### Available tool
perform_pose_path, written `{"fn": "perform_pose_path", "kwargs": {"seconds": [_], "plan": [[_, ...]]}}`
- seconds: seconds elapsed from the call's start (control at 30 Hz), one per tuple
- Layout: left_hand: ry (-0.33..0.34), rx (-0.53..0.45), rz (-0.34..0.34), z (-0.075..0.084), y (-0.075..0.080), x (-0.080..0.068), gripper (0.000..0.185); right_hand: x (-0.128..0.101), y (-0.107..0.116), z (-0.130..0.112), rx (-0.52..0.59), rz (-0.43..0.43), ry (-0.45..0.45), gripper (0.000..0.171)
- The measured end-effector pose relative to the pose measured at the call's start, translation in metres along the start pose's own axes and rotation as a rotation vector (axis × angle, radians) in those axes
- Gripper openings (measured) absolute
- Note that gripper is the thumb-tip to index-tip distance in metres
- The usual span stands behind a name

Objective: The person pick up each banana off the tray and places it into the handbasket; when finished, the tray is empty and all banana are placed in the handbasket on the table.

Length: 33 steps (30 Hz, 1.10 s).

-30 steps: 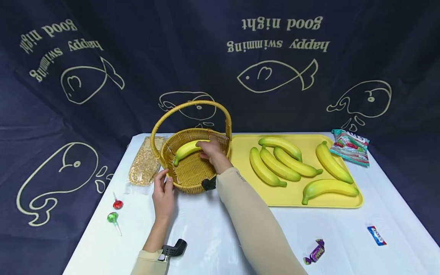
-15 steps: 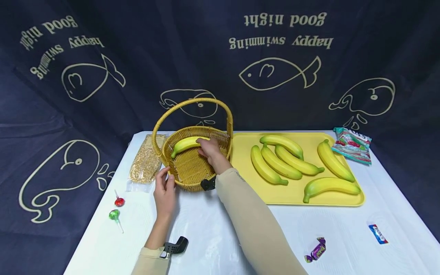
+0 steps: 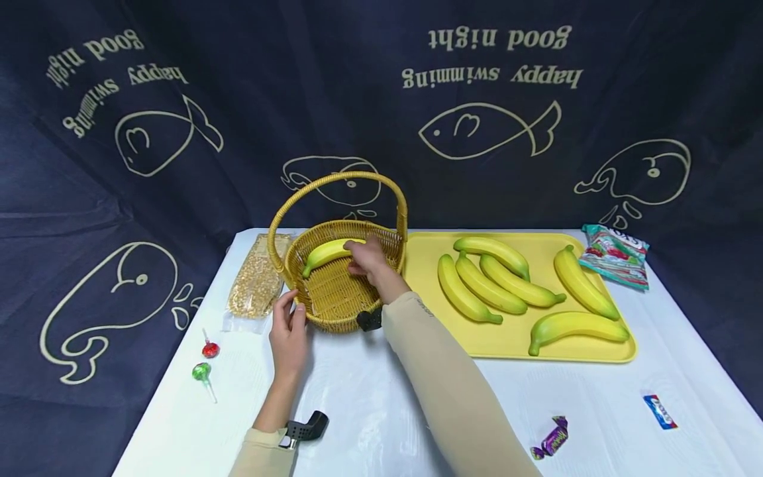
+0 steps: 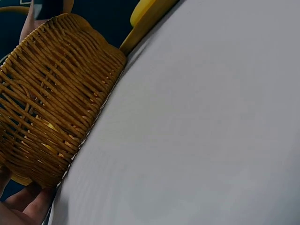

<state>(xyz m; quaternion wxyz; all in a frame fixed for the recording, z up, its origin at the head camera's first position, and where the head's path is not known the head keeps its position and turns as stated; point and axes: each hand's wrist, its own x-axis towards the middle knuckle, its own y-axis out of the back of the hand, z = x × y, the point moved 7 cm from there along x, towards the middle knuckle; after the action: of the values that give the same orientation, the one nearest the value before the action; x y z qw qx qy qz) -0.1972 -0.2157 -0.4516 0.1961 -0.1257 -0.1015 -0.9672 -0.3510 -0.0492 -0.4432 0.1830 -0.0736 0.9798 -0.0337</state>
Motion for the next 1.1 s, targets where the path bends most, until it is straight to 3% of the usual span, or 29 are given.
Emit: {"fn": "perform_pose_path", "kwargs": {"seconds": [0.23, 0.3, 0.4, 0.53, 0.67, 0.9, 1.1], "plan": [[-0.013, -0.005, 0.013, -0.03, 0.0, 0.005, 0.034, -0.018, 0.014, -0.025, -0.315, -0.076, 0.15, 0.06], [-0.005, -0.006, 0.008, -0.03, 0.0, 0.004, 0.034, -0.03, 0.022, -0.032, -0.44, -0.106, 0.215, 0.054], [-0.008, -0.012, 0.002, -0.023, 0.0, 0.003, 0.035, -0.052, 0.037, -0.042, -0.648, -0.143, 0.361, 0.041], [-0.026, -0.004, 0.002, -0.004, 0.002, 0.001, 0.034, -0.084, 0.057, -0.048, -1.012, -0.206, 0.626, 0.034], [-0.04, 0.007, -0.006, 0.008, 0.001, 0.001, 0.034, -0.106, 0.09, -0.04, -1.249, -0.219, 0.808, 0.031], [-0.036, 0.023, 0.012, 0.008, 0.003, -0.001, 0.033, -0.115, 0.157, -0.017, -1.409, -0.118, 0.845, 0.019], [-0.047, 0.018, 0.004, 0.009, 0.002, -0.002, 0.033, -0.114, 0.177, 0.005, -1.521, -0.155, 0.827, 0.038]]}}
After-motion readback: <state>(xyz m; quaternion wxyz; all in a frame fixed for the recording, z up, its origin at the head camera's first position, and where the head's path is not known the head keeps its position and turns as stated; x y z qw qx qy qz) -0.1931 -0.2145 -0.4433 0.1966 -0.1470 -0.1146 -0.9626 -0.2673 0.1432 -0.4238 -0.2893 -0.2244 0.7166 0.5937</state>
